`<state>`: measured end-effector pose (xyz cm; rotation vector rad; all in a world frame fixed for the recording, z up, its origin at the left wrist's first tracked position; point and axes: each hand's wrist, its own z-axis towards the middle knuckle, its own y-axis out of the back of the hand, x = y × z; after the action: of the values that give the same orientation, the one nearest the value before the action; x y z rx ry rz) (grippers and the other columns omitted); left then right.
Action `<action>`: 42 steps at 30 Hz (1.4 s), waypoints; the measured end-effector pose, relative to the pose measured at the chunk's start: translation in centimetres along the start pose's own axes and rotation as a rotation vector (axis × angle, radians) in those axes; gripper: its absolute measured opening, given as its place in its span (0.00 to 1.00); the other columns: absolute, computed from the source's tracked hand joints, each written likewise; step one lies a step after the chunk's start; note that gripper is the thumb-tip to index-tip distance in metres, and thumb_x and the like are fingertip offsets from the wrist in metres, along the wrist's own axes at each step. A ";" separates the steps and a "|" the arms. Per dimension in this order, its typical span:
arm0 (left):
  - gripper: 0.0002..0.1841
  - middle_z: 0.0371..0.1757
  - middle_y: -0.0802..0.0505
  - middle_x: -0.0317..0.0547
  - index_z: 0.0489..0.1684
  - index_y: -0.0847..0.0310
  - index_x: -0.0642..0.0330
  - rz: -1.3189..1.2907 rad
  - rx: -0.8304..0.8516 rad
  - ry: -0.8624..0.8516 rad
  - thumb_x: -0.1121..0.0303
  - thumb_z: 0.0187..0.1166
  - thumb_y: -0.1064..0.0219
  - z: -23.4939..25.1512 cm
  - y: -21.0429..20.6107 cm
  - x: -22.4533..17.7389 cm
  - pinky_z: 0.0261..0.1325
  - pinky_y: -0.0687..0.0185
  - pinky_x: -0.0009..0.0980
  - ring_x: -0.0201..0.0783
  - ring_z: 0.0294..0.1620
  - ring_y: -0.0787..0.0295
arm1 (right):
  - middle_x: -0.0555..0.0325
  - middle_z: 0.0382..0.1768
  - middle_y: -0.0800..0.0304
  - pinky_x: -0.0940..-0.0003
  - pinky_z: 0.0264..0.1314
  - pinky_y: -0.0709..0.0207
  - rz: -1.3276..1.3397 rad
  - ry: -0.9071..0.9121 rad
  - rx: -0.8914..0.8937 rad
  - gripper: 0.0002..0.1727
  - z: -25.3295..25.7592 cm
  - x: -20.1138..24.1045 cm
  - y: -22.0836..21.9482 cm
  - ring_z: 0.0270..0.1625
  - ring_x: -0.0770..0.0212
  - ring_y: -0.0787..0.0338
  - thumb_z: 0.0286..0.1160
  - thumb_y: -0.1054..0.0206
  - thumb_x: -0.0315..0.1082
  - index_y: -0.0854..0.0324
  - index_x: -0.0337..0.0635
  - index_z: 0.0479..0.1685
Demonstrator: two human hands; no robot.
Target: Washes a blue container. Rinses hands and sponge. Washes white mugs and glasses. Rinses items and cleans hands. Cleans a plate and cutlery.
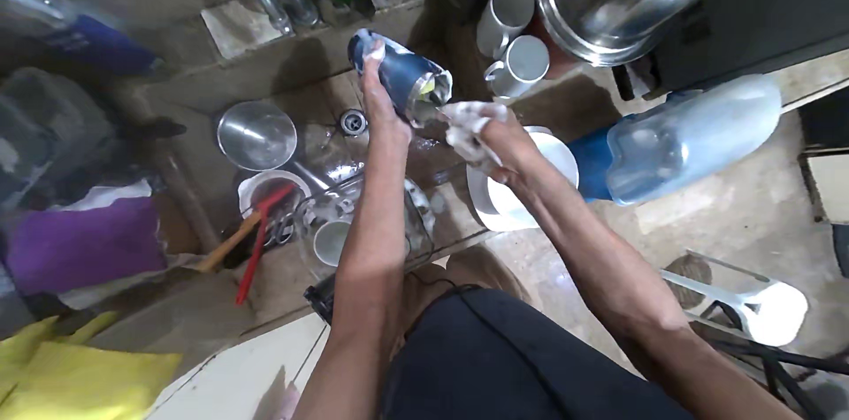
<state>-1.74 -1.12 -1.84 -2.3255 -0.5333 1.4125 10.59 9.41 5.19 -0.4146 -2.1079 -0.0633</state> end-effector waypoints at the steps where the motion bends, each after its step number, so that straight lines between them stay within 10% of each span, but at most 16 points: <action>1: 0.23 0.54 0.10 0.48 0.72 0.27 0.55 -0.008 0.003 0.006 0.50 0.88 0.44 -0.2 0.1 0.5 0.55 0.10 0.45 0.41 0.53 0.10 | 0.63 0.23 0.20 0.76 0.15 0.35 0.020 0.001 -0.015 0.12 0.5 -0.1 -0.3 0.17 0.71 0.29 0.85 0.40 0.35 0.16 0.42 0.58; 8: 0.20 0.50 0.10 0.47 0.66 0.25 0.56 -0.140 0.019 -0.076 0.52 0.92 0.53 0.1 1.0 0.1 0.55 0.10 0.44 0.40 0.51 0.10 | 0.63 0.26 0.17 0.75 0.17 0.32 -0.118 0.070 0.015 0.12 1.1 -0.8 -0.2 0.19 0.71 0.27 0.84 0.38 0.36 0.13 0.44 0.57; 13: 0.26 0.58 0.10 0.51 0.69 0.26 0.53 -0.138 0.182 0.053 0.45 0.89 0.56 0.0 2.5 -0.7 0.60 0.13 0.54 0.48 0.60 0.11 | 0.50 0.38 0.08 0.57 0.50 0.15 -0.609 0.479 -0.063 0.09 3.1 -1.5 -0.6 0.42 0.59 0.10 0.77 0.36 0.29 0.11 0.36 0.44; 16: 0.28 0.69 0.17 0.50 0.86 0.42 0.43 0.090 0.033 0.062 0.59 0.86 0.46 -0.9 2.5 -2.5 0.59 0.14 0.53 0.49 0.64 0.15 | 0.44 0.51 0.05 0.44 0.60 0.15 -1.084 0.573 -0.109 0.16 3.0 -2.3 0.0 0.54 0.45 0.06 0.79 0.37 0.33 0.10 0.38 0.59; 19: 0.51 0.77 0.20 0.54 0.94 0.56 0.44 0.241 -0.179 0.038 0.47 0.72 0.24 -0.6 1.0 -1.7 0.64 0.12 0.54 0.50 0.71 0.16 | 0.37 0.43 0.07 0.37 0.46 0.16 -1.259 0.626 -0.125 0.15 2.7 -3.3 -0.8 0.46 0.36 0.06 0.78 0.36 0.35 0.10 0.34 0.52; 23: 0.54 0.74 0.18 0.55 0.93 0.56 0.48 0.232 -0.155 0.003 0.48 0.69 0.20 0.5 0.3 -0.3 0.64 0.11 0.52 0.48 0.69 0.14 | 0.43 0.41 0.08 0.50 0.53 0.15 -0.752 0.408 -0.080 0.11 3.5 -3.6 -1.3 0.46 0.49 0.08 0.75 0.34 0.29 0.12 0.32 0.48; 28: 0.38 0.65 0.12 0.54 0.88 0.41 0.51 0.160 -0.016 0.035 0.47 0.79 0.32 2.5 1.6 -0.1 0.60 0.10 0.52 0.49 0.61 0.10 | 0.62 0.25 0.17 0.74 0.17 0.32 0.036 -0.024 0.034 0.13 0.4 -2.2 1.1 0.18 0.70 0.27 0.87 0.39 0.41 0.14 0.44 0.55; 39: 0.20 0.51 0.10 0.53 0.69 0.29 0.57 -0.038 0.116 -0.074 0.55 0.90 0.47 2.1 0.9 -0.2 0.54 0.09 0.50 0.49 0.50 0.09 | 0.62 0.24 0.20 0.76 0.15 0.32 0.185 0.009 0.045 0.12 1.4 -1.6 0.4 0.17 0.71 0.28 0.85 0.41 0.34 0.16 0.41 0.57; 42: 0.20 0.51 0.11 0.56 0.68 0.30 0.59 -0.139 0.213 -0.073 0.55 0.90 0.51 1.7 0.3 0.1 0.53 0.09 0.52 0.52 0.50 0.09 | 0.57 0.33 0.16 0.67 0.33 0.21 -0.090 0.140 -0.010 0.08 3.3 -1.1 -0.4 0.31 0.66 0.18 0.79 0.40 0.29 0.17 0.38 0.48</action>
<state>-3.19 -1.08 -2.82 -2.0374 -0.5258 1.4193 8.36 9.46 2.58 -0.3116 -1.9877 -0.1514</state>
